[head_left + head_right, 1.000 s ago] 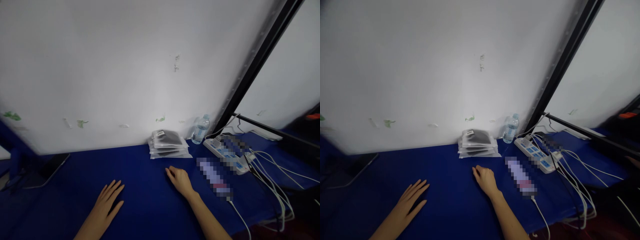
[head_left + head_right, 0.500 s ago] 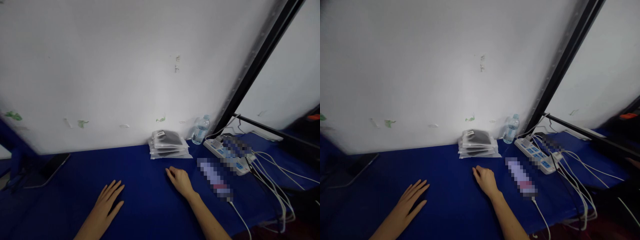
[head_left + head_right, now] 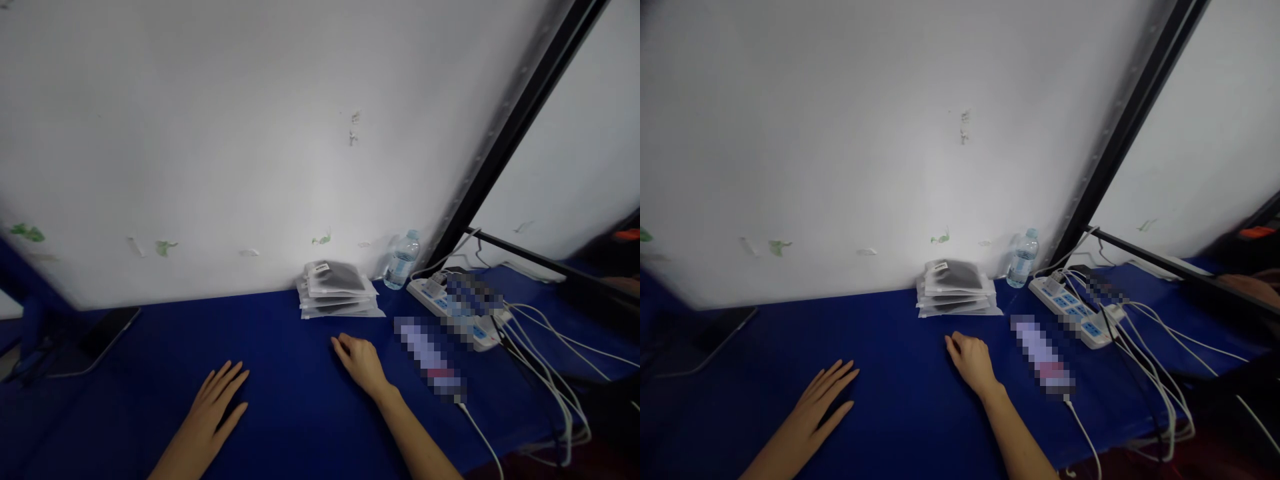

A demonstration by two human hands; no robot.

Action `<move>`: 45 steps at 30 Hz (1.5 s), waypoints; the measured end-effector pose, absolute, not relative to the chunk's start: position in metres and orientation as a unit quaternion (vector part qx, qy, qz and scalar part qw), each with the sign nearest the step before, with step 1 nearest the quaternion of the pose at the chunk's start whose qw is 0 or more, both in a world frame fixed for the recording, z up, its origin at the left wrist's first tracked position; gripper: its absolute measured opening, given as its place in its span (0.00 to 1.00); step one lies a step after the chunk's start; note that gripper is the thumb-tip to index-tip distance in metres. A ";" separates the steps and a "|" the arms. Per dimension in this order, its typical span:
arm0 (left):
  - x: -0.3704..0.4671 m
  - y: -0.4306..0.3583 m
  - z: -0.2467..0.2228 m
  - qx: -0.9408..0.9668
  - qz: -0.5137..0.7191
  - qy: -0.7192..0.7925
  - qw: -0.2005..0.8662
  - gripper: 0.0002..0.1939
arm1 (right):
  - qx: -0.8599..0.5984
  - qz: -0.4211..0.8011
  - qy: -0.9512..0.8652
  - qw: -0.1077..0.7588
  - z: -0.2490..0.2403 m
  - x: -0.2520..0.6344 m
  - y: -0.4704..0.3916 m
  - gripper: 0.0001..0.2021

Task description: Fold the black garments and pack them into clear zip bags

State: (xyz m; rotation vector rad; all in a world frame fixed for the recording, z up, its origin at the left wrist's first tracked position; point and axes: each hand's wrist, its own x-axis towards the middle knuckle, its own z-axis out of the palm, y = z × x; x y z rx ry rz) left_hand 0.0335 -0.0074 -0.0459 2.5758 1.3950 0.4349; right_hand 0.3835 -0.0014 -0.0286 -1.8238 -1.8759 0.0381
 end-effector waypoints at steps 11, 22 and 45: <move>0.034 -0.008 -0.046 0.865 0.152 0.469 0.090 0.25 | -0.674 0.047 -0.683 0.279 -0.028 0.383 -0.001 0.20; 0.037 -0.008 -0.042 0.865 0.158 0.466 0.098 0.24 | -0.671 0.160 -0.613 0.385 -0.022 0.378 -0.003 0.19; 0.049 -0.034 -0.004 0.672 0.364 0.503 0.403 0.21 | -0.498 0.494 -0.262 0.663 0.070 0.349 0.028 0.09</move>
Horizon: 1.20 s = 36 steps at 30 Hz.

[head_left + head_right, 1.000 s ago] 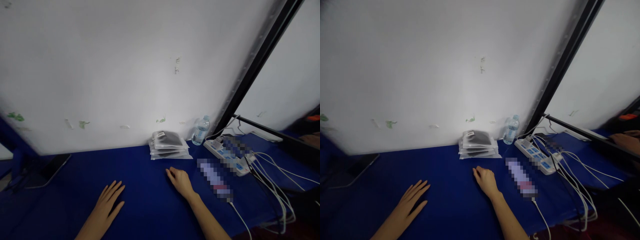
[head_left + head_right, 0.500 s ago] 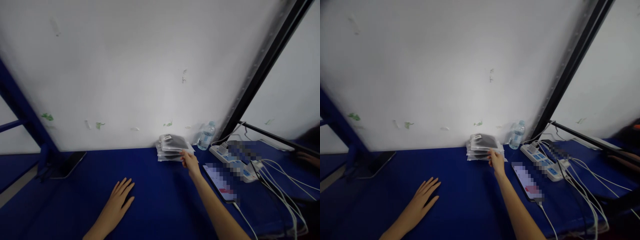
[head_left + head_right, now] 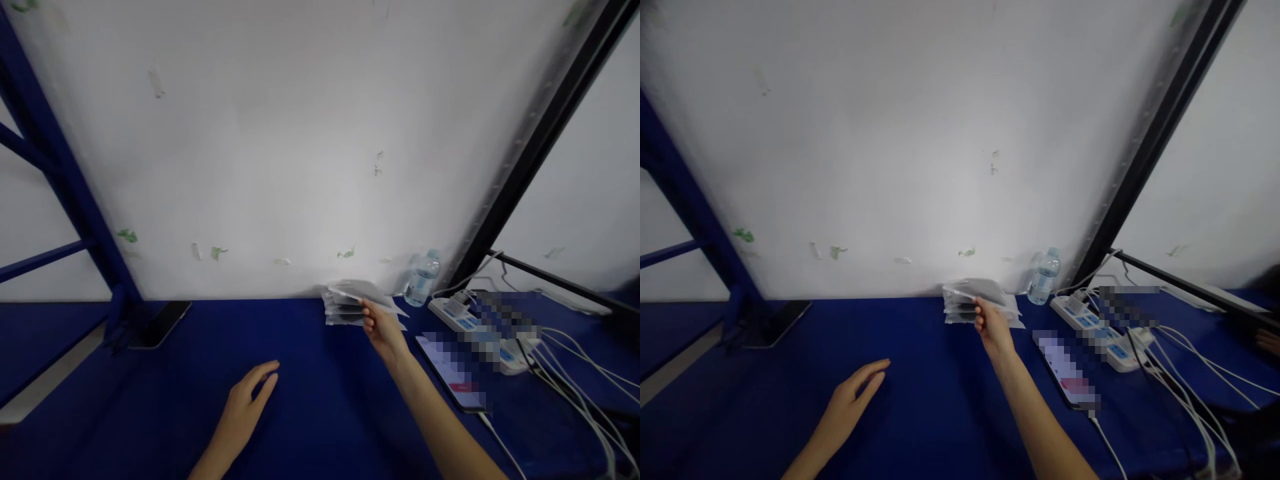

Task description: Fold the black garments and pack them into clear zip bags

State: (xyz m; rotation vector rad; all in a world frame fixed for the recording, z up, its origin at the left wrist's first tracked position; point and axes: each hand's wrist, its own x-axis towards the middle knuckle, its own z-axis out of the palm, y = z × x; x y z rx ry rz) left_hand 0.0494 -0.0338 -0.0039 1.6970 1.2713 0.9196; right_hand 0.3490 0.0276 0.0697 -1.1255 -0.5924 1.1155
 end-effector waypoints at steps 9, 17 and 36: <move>0.076 -0.065 0.006 0.345 0.350 0.448 0.746 0.26 | -0.535 0.625 -0.357 0.441 -0.003 0.274 -0.084 0.23; 0.088 -0.072 -0.005 0.407 0.340 0.446 0.720 0.23 | -0.502 0.686 -0.341 0.401 0.006 0.241 -0.102 0.24; 0.074 -0.076 0.001 0.394 0.333 0.483 0.707 0.26 | -0.555 0.622 -0.228 0.504 0.002 0.313 -0.078 0.13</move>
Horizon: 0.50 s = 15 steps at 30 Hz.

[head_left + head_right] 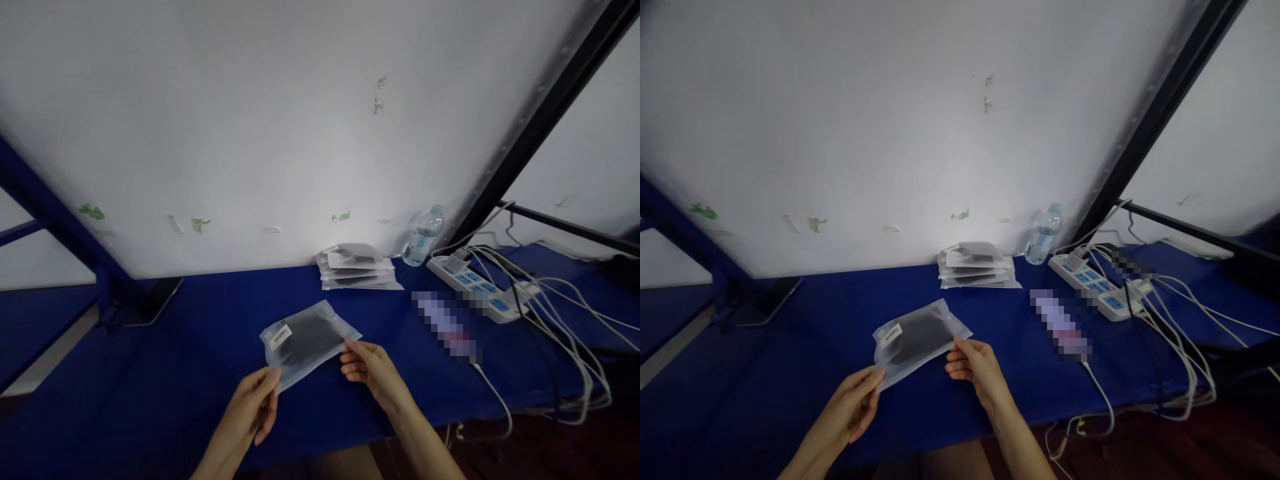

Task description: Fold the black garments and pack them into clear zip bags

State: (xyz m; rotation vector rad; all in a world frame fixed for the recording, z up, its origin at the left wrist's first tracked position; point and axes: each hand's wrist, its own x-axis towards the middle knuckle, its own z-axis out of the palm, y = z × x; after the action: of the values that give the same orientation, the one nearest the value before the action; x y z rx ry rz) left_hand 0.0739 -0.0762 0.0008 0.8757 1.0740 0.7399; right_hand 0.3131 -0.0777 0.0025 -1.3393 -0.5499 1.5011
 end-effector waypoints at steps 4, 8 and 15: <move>0.075 -0.076 0.001 0.390 0.336 0.477 0.712 0.25 | -0.559 0.612 -0.229 0.510 0.004 0.320 -0.075 0.13; 0.076 -0.075 0.006 0.382 0.335 0.485 0.712 0.26 | -0.576 0.607 -0.256 0.484 0.008 0.314 -0.079 0.21; 0.081 -0.075 0.005 0.365 0.348 0.485 0.714 0.24 | -0.548 0.317 -0.609 0.478 0.004 0.272 -0.109 0.12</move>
State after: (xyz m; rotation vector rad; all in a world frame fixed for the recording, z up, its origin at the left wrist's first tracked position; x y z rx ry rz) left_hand 0.0810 -0.0750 0.0051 0.8088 1.0750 0.7711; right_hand 0.2722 -0.1091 0.0041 -1.3369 -1.4861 0.7745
